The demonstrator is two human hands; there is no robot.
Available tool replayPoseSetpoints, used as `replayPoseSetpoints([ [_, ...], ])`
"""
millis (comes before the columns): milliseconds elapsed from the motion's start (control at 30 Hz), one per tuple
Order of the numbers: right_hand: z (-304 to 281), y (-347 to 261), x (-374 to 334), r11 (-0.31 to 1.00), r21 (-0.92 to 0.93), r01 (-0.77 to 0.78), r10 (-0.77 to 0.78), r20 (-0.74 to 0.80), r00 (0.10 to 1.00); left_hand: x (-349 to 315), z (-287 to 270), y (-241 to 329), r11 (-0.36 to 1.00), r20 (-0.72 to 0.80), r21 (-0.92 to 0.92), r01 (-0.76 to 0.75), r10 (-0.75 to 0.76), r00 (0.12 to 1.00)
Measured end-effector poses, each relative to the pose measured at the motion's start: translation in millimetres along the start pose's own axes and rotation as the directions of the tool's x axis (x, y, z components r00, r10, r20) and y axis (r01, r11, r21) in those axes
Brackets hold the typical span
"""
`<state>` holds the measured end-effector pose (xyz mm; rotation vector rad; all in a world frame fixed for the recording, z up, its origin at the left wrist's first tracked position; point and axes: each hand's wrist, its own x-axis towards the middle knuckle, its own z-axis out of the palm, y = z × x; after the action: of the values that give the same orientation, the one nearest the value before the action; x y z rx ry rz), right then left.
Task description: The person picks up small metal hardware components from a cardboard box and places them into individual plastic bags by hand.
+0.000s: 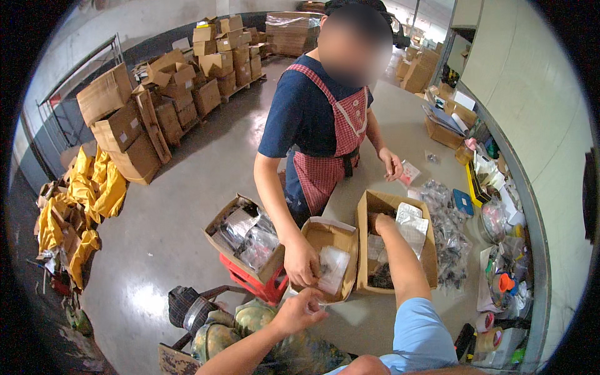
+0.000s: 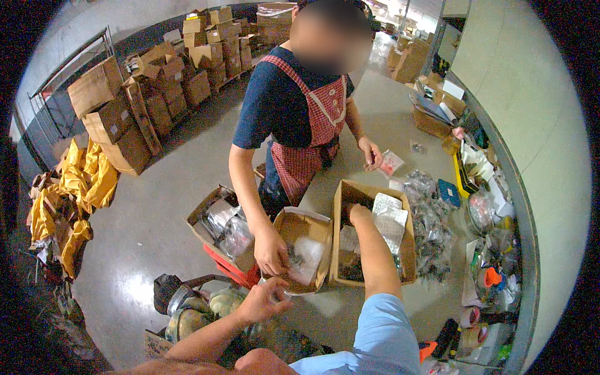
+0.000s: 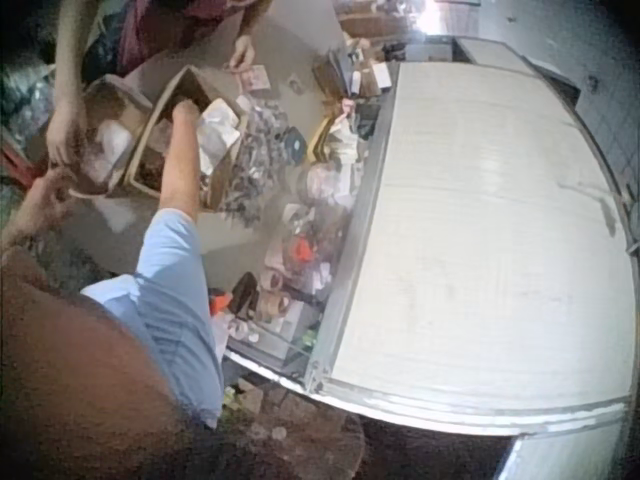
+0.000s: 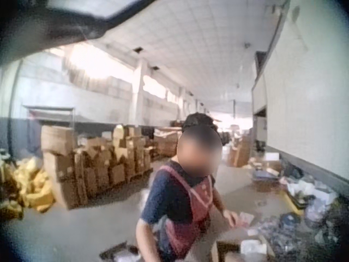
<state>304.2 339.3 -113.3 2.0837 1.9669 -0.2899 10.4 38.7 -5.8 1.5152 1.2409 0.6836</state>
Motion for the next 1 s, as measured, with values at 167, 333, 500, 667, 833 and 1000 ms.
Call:
replayPoseSetpoints([
  [167, -41.1, 30.8, -54.0, 0.885, 0.459, 0.077, 0.175, -0.481, 0.859, 15.5, 0.1, 4.3, 0.996, 0.020, -0.088, -0.008, 0.010, 1.000],
  [333, -79.8, 15.1, -152.3, 0.626, 0.521, 0.579, 0.008, -0.748, 0.664, 11.4, 6.7, -3.3, 0.944, 0.049, -0.322, -0.070, 0.090, 0.995],
  [500, -98.5, -35.3, -277.3, 0.504, 0.644, 0.576, -0.417, -0.402, 0.815, 8.7, 13.4, -6.8, 0.867, 0.198, -0.498, 0.033, 0.076, 0.977],
  [667, -102.5, -83.5, -322.5, 0.400, 0.326, 0.856, -0.821, -0.288, 0.493, -4.8, 8.6, 10.7, 0.817, 0.232, -0.576, 0.011, 0.151, 0.961],
  [833, -116.7, -97.1, -331.0, 0.274, 0.504, 0.819, -0.814, -0.332, 0.477, -15.6, 5.4, 4.6, 0.747, 0.204, -0.660, -0.085, 0.287, 0.936],
  [1000, -103.8, -107.6, -333.5, -0.246, 0.935, 0.257, -0.606, -0.355, 0.712, -20.9, 7.2, 3.0, 0.703, 0.367, -0.705, 0.092, 0.251, 0.896],
])
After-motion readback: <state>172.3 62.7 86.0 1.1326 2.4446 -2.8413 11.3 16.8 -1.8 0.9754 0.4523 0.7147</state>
